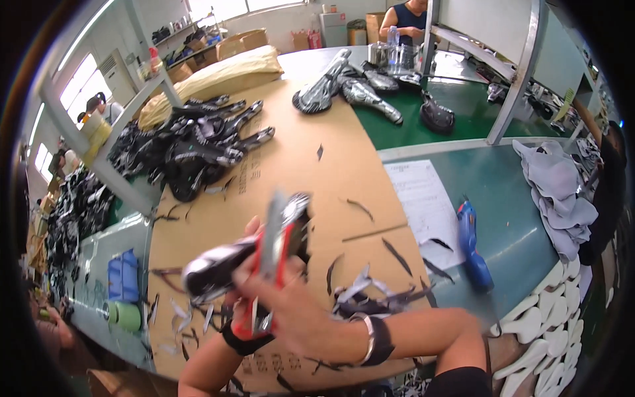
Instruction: The person picks up a bicycle seat, trims excess material from its underside using a utility knife, and places it onto a pile, repeating the process for several seats.
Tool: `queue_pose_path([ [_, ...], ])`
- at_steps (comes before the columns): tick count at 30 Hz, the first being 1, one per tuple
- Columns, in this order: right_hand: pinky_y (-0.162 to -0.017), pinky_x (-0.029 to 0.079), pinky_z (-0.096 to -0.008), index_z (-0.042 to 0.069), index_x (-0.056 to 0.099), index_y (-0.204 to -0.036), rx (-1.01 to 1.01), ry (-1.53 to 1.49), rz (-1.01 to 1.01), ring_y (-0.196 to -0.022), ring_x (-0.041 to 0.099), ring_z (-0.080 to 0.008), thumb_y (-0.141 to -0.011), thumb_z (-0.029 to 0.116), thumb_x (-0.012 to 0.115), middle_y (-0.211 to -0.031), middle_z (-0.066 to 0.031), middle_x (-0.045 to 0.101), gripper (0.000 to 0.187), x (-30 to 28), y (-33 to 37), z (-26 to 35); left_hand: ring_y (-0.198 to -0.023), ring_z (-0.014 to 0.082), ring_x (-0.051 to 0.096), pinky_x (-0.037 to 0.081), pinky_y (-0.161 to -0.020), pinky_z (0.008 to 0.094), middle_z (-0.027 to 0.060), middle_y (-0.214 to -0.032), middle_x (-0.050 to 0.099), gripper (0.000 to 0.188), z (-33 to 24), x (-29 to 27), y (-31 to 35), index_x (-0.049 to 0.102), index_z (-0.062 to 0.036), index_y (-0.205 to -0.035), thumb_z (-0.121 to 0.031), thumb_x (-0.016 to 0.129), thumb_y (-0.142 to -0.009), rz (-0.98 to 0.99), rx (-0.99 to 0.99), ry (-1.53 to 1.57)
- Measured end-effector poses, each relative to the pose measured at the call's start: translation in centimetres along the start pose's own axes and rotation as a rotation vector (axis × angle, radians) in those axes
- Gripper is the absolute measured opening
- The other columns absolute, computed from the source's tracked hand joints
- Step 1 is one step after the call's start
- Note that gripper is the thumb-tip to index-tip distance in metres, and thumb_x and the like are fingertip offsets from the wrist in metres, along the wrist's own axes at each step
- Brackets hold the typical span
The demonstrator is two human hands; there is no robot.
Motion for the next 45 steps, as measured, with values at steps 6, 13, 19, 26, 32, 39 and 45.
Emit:
queue_pose_path([
  [6, -0.056, 0.044, -0.0211, 0.007, 0.04, -0.132, 0.226, 0.545, 0.133, -0.065, 0.057, -0.0095, -0.094, 0.02, 0.063, -0.084, -0.0035, 0.059, 0.047, -0.8, 6.0, -1.0, -0.079, 0.0175, 0.067, 0.057, -0.071, 0.0289, 0.0105, -0.094, 0.064, 0.025, -5.8, -0.9, 7.9, 0.053, 0.0001, -0.106, -0.022, 0.055, -0.096, -0.428, 0.078, -0.26],
  [13, -0.068, 0.05, -0.0354, 0.005, 0.048, -0.127, -0.225, 1.408, -0.06, -0.075, 0.064, -0.0303, -0.087, 0.012, 0.064, -0.089, -0.0151, 0.063, 0.044, -10.5, 10.1, -2.1, -0.097, 0.0181, 0.059, 0.05, -0.085, 0.0306, 0.0114, -0.11, 0.056, 0.046, -3.6, -7.4, 14.8, 0.041, 0.003, -0.125, -0.016, 0.064, -0.09, -0.58, 0.068, -0.509],
  [19, -0.051, 0.047, -0.03, 0.012, 0.054, -0.132, -0.408, 1.963, 0.265, -0.057, 0.058, -0.022, -0.076, -0.002, 0.066, -0.075, -0.0068, 0.06, 0.059, -8.0, 9.4, -2.1, -0.128, 0.0359, 0.039, 0.025, -0.107, 0.0456, 0.0208, -0.138, 0.04, 0.084, -7.0, -0.9, 12.6, 0.041, -0.002, -0.134, -0.04, 0.08, -0.07, -0.088, 0.476, -1.698],
  [26, -0.045, 0.043, -0.0319, 0.018, 0.054, -0.134, -0.369, 2.079, 0.331, -0.053, 0.054, -0.0187, -0.073, 0.001, 0.068, -0.071, -0.0044, 0.055, 0.065, -8.5, 9.7, -3.4, -0.094, 0.0213, 0.056, 0.034, -0.092, 0.0386, 0.0047, -0.095, 0.061, 0.073, -3.7, -1.0, 9.1, 0.06, -0.0069, -0.114, -0.052, 0.081, -0.06, 0.417, 0.369, -1.758],
  [32, -0.045, 0.043, -0.0355, 0.018, 0.042, -0.143, -0.097, 2.155, 0.233, -0.053, 0.054, -0.0248, -0.077, 0.003, 0.065, -0.074, -0.0082, 0.055, 0.071, -8.8, 10.4, -5.1, -0.09, 0.0211, 0.055, 0.035, -0.085, 0.0349, 0.0054, -0.091, 0.06, 0.067, -3.6, -0.9, 8.3, 0.063, -0.0062, -0.106, -0.05, 0.082, -0.059, 0.387, 0.303, -1.742],
  [39, -0.056, 0.047, -0.0423, 0.009, 0.031, -0.147, 0.009, 1.876, 0.046, -0.063, 0.057, -0.0349, -0.081, 0.0, 0.061, -0.079, -0.0147, 0.057, 0.073, -8.3, 13.7, -8.5, -0.088, 0.022, 0.054, 0.034, -0.085, 0.0359, 0.0063, -0.088, 0.058, 0.063, -3.7, -1.0, 9.6, 0.063, -0.0061, -0.102, -0.049, 0.082, -0.06, 0.28, 0.291, -1.75],
  [45, -0.07, 0.053, -0.0396, 0.004, 0.037, -0.141, -0.126, 1.667, -0.072, -0.083, 0.065, -0.0359, -0.082, 0.001, 0.065, -0.105, -0.0213, 0.063, 0.065, -7.3, 12.8, -5.9, -0.086, 0.0243, 0.048, 0.032, -0.079, 0.0376, 0.0075, -0.084, 0.051, 0.056, -4.7, 1.5, 12.7, 0.058, -0.007, -0.101, -0.037, 0.084, -0.061, 0.141, 0.295, -1.91],
])
Point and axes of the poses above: each hand's wrist, its own y-axis away from the middle knuckle, its own x-axis out of the palm, z = x × y, the point moved 6 cm from there along -y, towards the middle knuckle
